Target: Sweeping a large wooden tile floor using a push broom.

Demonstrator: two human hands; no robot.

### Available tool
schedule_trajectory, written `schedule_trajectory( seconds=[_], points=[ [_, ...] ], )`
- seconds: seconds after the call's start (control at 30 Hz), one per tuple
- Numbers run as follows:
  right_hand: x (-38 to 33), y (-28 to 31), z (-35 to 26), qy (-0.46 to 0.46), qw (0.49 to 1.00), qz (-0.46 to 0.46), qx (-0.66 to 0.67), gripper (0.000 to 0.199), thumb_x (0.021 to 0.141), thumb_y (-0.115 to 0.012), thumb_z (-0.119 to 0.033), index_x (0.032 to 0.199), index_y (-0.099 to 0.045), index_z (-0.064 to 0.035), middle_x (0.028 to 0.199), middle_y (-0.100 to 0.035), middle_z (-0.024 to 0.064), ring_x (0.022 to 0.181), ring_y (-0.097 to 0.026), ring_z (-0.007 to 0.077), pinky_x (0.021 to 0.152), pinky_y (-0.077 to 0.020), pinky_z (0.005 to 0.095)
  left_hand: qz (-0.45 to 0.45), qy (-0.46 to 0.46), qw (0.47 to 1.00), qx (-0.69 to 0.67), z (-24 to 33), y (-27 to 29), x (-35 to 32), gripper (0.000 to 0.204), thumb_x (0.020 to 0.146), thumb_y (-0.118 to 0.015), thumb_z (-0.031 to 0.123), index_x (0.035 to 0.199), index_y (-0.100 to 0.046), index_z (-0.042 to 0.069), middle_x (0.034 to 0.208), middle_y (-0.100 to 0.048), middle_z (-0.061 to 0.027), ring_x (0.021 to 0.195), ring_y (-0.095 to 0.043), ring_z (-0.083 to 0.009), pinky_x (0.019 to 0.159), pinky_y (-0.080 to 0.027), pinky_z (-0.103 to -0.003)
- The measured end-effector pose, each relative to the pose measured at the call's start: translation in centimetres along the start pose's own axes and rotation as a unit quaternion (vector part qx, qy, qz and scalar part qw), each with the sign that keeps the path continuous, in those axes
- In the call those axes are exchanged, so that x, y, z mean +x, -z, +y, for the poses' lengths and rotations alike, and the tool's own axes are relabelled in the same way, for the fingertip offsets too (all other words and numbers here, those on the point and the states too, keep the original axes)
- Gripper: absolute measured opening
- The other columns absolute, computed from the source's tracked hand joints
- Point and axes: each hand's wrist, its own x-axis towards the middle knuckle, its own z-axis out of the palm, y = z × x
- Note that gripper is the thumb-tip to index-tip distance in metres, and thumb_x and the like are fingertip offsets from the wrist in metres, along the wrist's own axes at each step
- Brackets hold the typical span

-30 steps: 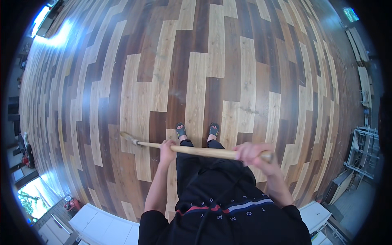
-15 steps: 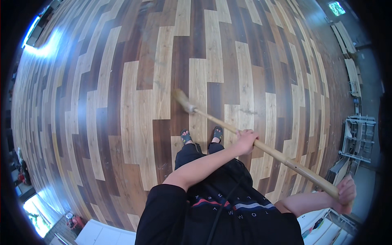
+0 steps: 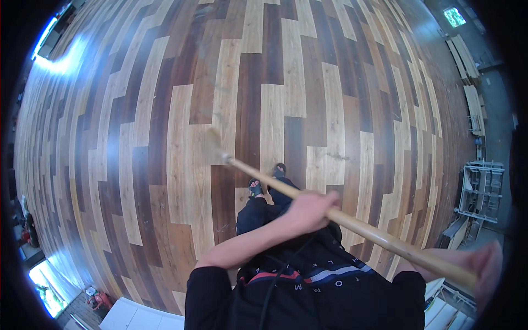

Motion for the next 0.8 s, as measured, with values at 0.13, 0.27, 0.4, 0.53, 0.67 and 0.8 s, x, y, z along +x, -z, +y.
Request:
schedule_trajectory(
  seconds=[0.13,0.27,0.4,0.53,0.67,0.8],
  points=[
    [-6.0,-12.1,15.2,-0.253,0.867,0.013,0.430,0.049,0.075,-0.077,-0.058,0.069,-0.064,-0.0109,0.064,-0.059,0.0022,0.063,-0.061,0.0181,0.085,-0.0523,0.0469,0.107,0.204,0.973,0.015,-10.3,5.4,-5.3,0.011,0.081,-0.070,0.010,0.088,-0.062,0.007,0.082,-0.066,-0.0162,0.082,-0.065,-0.0376,0.072,-0.050,-0.046],
    [-9.5,-24.5,23.0,-0.440,0.785,-0.135,0.414,0.012,0.084,-0.074,-0.011,0.090,-0.069,-0.0028,0.087,-0.068,0.0066,0.092,-0.067,0.0214,0.108,-0.0410,0.0516,0.171,0.349,0.916,0.100,-25.8,6.2,-15.9,0.009,0.072,-0.069,0.004,0.078,-0.063,0.007,0.080,-0.066,-0.0161,0.086,-0.062,-0.0390,0.077,-0.048,-0.048],
    [-10.3,-24.6,27.0,-0.452,0.780,-0.178,0.395,0.008,0.085,-0.068,0.004,0.092,-0.070,0.0001,0.093,-0.070,0.0088,0.094,-0.068,0.0217,0.108,-0.0420,0.0492,0.179,0.362,0.907,0.116,-29.9,6.8,-14.7,0.014,0.072,-0.067,0.001,0.083,-0.063,0.008,0.087,-0.064,-0.0162,0.094,-0.059,-0.0401,0.083,-0.047,-0.051],
    [-7.4,-15.2,29.6,-0.501,0.809,-0.121,0.285,0.014,0.079,-0.071,0.004,0.092,-0.073,-0.0002,0.089,-0.072,0.0117,0.088,-0.068,0.0246,0.100,-0.0487,0.0484,0.164,0.262,0.945,0.111,-27.7,5.5,-1.6,0.024,0.066,-0.069,-0.001,0.087,-0.065,0.010,0.091,-0.065,-0.0132,0.094,-0.061,-0.0372,0.082,-0.050,-0.044],
    [-5.9,-3.1,25.3,-0.318,0.942,-0.102,0.010,0.018,0.070,-0.067,-0.016,0.080,-0.068,-0.0011,0.070,-0.067,0.0115,0.065,-0.066,0.0290,0.063,-0.0549,0.0397,-0.005,0.174,0.982,0.078,-20.1,2.5,12.5,0.025,0.069,-0.071,0.003,0.089,-0.064,0.017,0.092,-0.066,-0.0077,0.095,-0.062,-0.0331,0.081,-0.049,-0.046],
    [-3.5,1.2,18.8,-0.227,0.968,-0.027,-0.105,0.033,0.089,-0.066,-0.040,0.076,-0.064,-0.0097,0.066,-0.061,-0.0002,0.057,-0.060,0.0145,0.050,-0.0457,0.0287,-0.100,0.110,0.988,0.047,-13.4,0.5,19.8,0.031,0.076,-0.068,0.007,0.103,-0.057,0.019,0.104,-0.064,-0.0051,0.111,-0.057,-0.0301,0.090,-0.037,-0.055]
  ],
)
